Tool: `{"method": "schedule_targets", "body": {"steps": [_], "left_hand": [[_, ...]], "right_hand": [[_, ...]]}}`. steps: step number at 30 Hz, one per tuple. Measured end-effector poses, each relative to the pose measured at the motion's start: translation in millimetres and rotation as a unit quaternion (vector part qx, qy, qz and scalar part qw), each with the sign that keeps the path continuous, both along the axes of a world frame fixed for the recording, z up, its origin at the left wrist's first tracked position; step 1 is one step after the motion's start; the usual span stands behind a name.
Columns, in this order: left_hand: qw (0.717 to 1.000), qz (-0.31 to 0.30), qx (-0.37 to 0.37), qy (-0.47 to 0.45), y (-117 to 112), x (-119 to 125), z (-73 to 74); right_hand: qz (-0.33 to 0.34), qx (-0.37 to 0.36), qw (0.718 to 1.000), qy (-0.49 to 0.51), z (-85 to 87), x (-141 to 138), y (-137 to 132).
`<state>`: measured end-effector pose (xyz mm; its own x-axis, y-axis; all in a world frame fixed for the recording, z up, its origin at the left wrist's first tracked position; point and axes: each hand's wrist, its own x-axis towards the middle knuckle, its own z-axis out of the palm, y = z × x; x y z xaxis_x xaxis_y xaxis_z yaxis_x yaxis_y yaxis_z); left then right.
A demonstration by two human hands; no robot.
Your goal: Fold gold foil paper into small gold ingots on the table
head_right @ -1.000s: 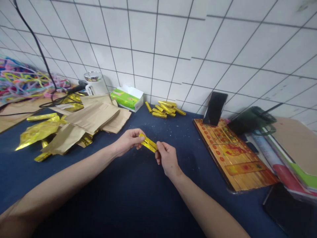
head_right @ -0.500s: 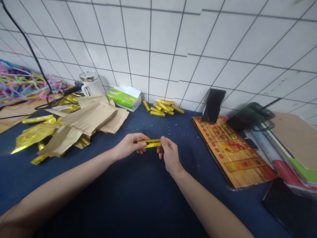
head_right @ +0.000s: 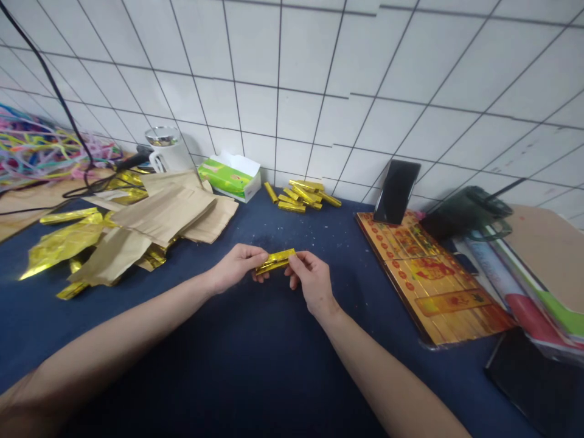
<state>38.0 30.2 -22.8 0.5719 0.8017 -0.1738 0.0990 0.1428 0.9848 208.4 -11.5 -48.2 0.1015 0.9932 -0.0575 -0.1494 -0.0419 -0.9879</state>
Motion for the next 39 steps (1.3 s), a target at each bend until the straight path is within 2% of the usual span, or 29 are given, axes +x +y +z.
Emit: {"method": "schedule_targets", "body": {"steps": [3,7,10,13,16,21,25,30,39], "left_hand": [[0.999,0.005,-0.027,-0.022,-0.6,0.2,2.0],[1.000,-0.014,-0.012,-0.005,-2.2,1.3,4.0],[0.998,-0.034,0.043,0.029,-4.7,1.9,4.7],[0.989,-0.032,0.122,0.074,-7.5,1.4,5.5],[0.979,-0.032,0.164,0.114,-9.1,0.5,6.7],[0.974,-0.009,0.172,0.148,-8.0,0.7,5.9],[0.971,0.015,0.179,0.156,-6.1,1.0,3.6],[0.970,0.023,0.178,0.165,-4.8,0.1,3.6],[0.955,0.007,0.213,0.208,-5.7,-1.1,5.1]], "right_hand": [[0.004,0.002,1.000,0.002,-0.6,0.6,0.1],[0.006,0.006,1.000,-0.002,-0.4,1.0,-0.4],[0.005,0.002,1.000,-0.010,0.1,1.0,-0.8],[0.005,-0.005,1.000,-0.021,-0.2,1.1,-0.4],[0.014,-0.011,0.999,-0.032,-1.2,1.2,0.3],[-0.008,0.029,0.999,-0.026,-0.5,-0.3,-0.2],[-0.025,0.068,0.996,-0.059,2.2,-1.4,-2.1],[0.004,0.066,0.993,-0.102,1.1,0.9,-3.1],[0.013,0.072,0.993,-0.093,0.5,2.0,-3.8]]}}
